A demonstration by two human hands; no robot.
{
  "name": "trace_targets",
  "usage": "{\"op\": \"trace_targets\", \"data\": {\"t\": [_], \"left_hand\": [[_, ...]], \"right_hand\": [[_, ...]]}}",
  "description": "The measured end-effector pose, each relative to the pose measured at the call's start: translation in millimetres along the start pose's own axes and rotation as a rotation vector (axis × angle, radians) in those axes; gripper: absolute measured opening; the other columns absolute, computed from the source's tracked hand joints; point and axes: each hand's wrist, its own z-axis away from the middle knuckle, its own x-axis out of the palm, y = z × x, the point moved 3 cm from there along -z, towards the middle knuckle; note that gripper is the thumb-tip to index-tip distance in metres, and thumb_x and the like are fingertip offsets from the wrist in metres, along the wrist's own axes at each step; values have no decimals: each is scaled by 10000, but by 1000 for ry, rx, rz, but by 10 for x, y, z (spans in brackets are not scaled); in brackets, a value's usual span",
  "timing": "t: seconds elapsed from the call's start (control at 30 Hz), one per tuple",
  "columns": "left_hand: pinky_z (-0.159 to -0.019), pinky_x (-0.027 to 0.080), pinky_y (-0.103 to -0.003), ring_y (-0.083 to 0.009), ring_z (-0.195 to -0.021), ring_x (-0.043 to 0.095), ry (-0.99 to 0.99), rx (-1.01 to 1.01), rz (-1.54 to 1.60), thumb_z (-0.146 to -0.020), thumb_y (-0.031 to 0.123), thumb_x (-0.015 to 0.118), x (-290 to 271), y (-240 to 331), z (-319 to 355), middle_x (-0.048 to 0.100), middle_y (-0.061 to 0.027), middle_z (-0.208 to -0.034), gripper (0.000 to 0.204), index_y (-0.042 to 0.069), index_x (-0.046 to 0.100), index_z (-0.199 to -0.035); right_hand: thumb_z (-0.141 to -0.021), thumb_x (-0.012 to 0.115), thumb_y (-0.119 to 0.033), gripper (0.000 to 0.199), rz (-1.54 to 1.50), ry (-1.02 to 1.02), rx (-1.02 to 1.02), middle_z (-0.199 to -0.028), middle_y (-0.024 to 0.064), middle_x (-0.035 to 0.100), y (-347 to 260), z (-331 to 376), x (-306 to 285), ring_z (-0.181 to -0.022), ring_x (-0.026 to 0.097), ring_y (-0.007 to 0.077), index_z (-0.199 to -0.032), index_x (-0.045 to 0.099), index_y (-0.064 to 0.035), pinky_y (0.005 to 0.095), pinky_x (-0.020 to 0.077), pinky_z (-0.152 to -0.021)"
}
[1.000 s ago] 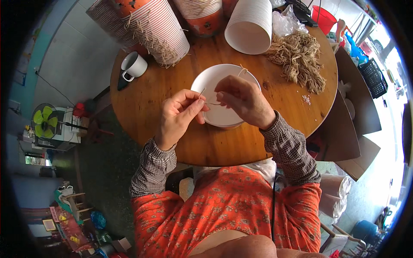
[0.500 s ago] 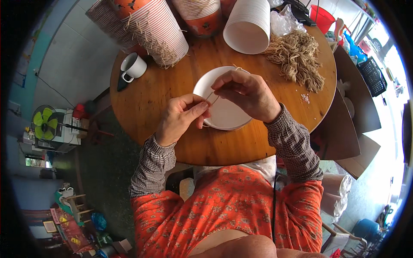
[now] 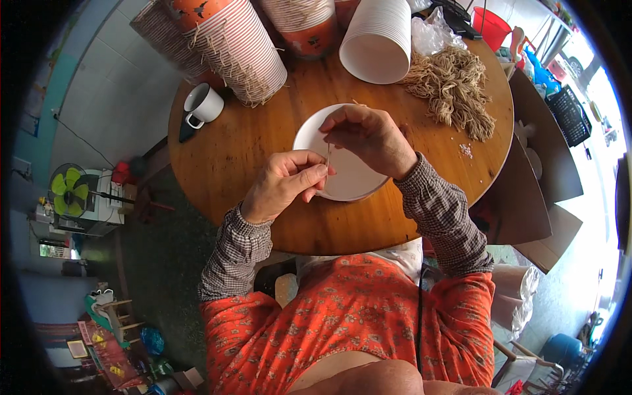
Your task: Thread and tie string handles onto paper buckets.
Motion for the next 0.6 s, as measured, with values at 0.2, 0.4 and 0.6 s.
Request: {"op": "trace_targets", "data": {"t": [0.2,0.4,0.6], "left_hand": [[-536,391,-172,-28,-575,452,20,9,78,-966,165,546,-45,-58,-13,581,4,-720,215,-25,645,-951],[-538,392,-176,-30,-582,453,29,29,79,-968,163,543,-40,-69,-35,590,2,-729,207,-17,645,-956],[-541,399,-181,-33,-589,462,28,38,49,-972,154,535,16,-35,-28,599,-2,-739,202,-17,642,-966]], "right_hand": [[-874,637,-143,169,298,173,-48,-860,126,655,-101,165,-98,-737,652,222,-964,663,-2,322,516,-682],[-879,634,-153,185,424,-54,115,-808,135,683,-174,291,-18,-749,665,232,-988,673,-8,327,527,-707],[-900,613,-114,178,109,-43,26,-886,114,694,-69,220,64,-814,660,184,-1025,652,5,294,527,-787]]}}
